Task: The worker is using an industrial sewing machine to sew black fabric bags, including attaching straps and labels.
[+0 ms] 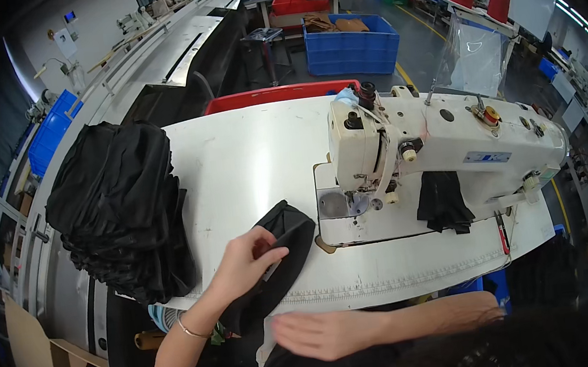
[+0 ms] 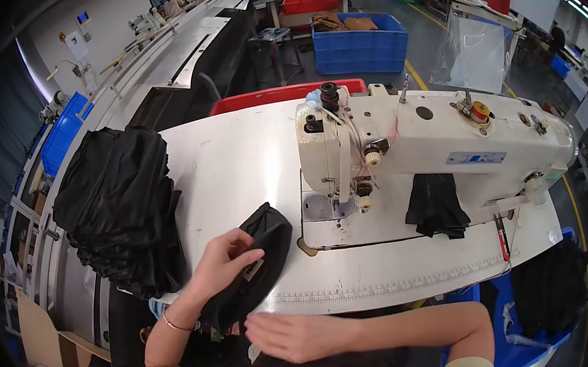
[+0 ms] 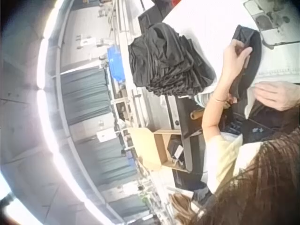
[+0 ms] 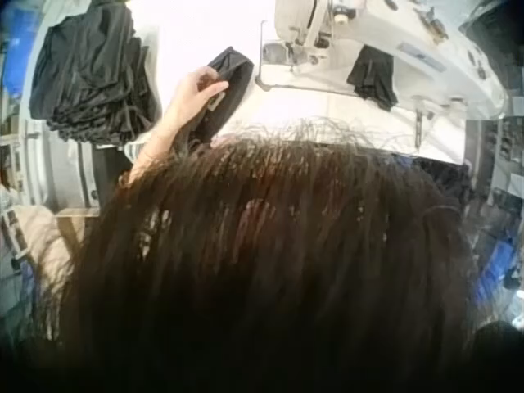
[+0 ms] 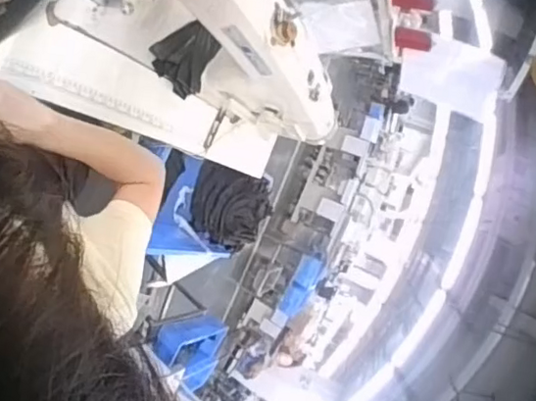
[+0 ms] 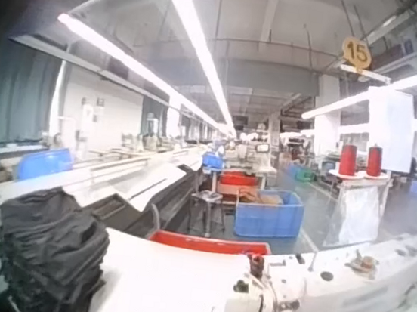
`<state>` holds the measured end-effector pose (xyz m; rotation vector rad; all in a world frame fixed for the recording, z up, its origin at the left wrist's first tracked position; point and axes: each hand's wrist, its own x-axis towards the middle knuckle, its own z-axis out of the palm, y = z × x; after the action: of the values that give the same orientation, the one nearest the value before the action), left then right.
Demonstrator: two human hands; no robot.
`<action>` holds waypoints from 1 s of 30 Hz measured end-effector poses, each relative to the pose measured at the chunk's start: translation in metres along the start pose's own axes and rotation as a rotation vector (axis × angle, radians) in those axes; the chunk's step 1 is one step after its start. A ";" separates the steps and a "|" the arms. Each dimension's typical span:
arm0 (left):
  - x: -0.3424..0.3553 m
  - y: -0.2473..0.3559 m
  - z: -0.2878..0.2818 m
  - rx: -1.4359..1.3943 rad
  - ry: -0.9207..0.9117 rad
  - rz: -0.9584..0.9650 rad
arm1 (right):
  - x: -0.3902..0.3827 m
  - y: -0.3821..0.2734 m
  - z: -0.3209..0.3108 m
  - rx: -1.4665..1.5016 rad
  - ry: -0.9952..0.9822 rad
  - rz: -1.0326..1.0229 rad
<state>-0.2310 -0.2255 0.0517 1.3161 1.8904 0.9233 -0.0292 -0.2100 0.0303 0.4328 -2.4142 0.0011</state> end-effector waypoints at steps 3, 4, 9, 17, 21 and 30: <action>-0.009 -0.002 -0.021 0.214 0.139 0.214 | -0.031 0.043 0.003 -0.192 -0.287 0.173; -0.012 0.001 -0.022 0.296 0.180 0.241 | -0.034 0.055 0.012 -0.279 -0.336 0.124; 0.010 0.029 0.008 0.791 0.577 0.518 | -0.011 0.088 0.074 -0.076 -0.397 0.501; 0.114 -0.003 0.069 0.611 0.057 0.534 | -0.082 0.075 0.009 0.233 -0.348 0.366; 0.138 -0.008 0.080 0.363 0.023 0.651 | -0.099 0.079 -0.007 0.187 -0.454 0.283; 0.182 0.009 0.077 0.268 -0.079 0.690 | -0.110 0.103 0.009 0.165 -0.391 0.523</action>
<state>-0.2158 -0.0358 -0.0033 2.2080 1.5434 0.9319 0.0124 -0.0802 -0.0345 -0.1554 -2.8565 0.3788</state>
